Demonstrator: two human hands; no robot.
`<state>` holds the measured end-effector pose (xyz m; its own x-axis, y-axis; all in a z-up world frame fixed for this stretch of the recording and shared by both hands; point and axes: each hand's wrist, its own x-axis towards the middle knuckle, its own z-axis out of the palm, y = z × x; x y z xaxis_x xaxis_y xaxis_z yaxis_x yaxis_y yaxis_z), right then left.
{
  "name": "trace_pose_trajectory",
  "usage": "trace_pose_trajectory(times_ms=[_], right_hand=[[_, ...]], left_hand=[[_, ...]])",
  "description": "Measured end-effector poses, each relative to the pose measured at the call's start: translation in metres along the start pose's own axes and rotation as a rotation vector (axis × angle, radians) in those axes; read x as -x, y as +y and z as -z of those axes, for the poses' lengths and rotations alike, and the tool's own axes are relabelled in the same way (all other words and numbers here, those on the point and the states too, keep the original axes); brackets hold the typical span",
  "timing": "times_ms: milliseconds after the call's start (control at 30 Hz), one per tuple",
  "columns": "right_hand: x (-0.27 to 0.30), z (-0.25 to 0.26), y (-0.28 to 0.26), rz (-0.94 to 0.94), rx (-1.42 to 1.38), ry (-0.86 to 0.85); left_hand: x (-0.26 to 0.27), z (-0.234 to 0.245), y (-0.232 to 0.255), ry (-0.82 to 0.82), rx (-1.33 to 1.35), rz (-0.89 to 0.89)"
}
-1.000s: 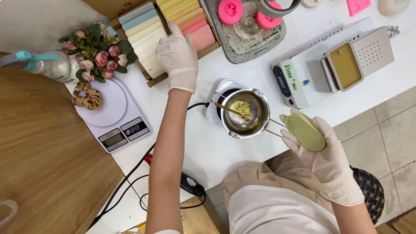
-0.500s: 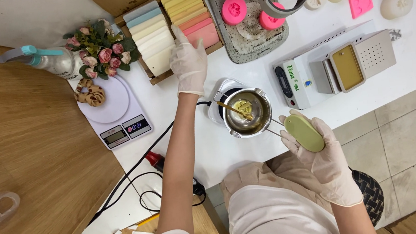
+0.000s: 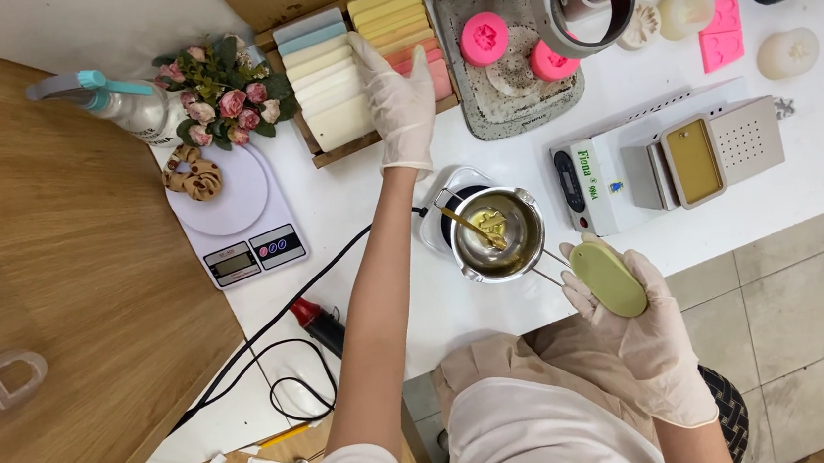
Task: The recorder is shown preparing and assembling scented wax products, including cleaning molds, selecting colors, and pouring melted wax.
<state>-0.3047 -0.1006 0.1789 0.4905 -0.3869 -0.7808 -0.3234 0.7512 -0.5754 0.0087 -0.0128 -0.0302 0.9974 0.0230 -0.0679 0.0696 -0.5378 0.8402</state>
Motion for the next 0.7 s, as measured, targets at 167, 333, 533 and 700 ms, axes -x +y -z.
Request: trace_pose_trajectory(times_ms=[167, 333, 533, 700], right_hand=[[-0.002, 0.003, 0.004, 0.005, -0.012, -0.001], [-0.001, -0.002, 0.003, 0.005, -0.026, 0.008], [-0.004, 0.000, 0.006, 0.002, -0.028, -0.028], [-0.003, 0.002, 0.005, 0.013, -0.003, -0.010]], left_hand=[[-0.009, -0.029, -0.028, 0.112, 0.039, -0.059], [-0.018, -0.036, -0.036, 0.102, 0.208, -0.004], [-0.019, -0.019, -0.001, 0.051, 0.145, 0.121], [-0.024, -0.034, -0.012, 0.149, 0.242, 0.096]])
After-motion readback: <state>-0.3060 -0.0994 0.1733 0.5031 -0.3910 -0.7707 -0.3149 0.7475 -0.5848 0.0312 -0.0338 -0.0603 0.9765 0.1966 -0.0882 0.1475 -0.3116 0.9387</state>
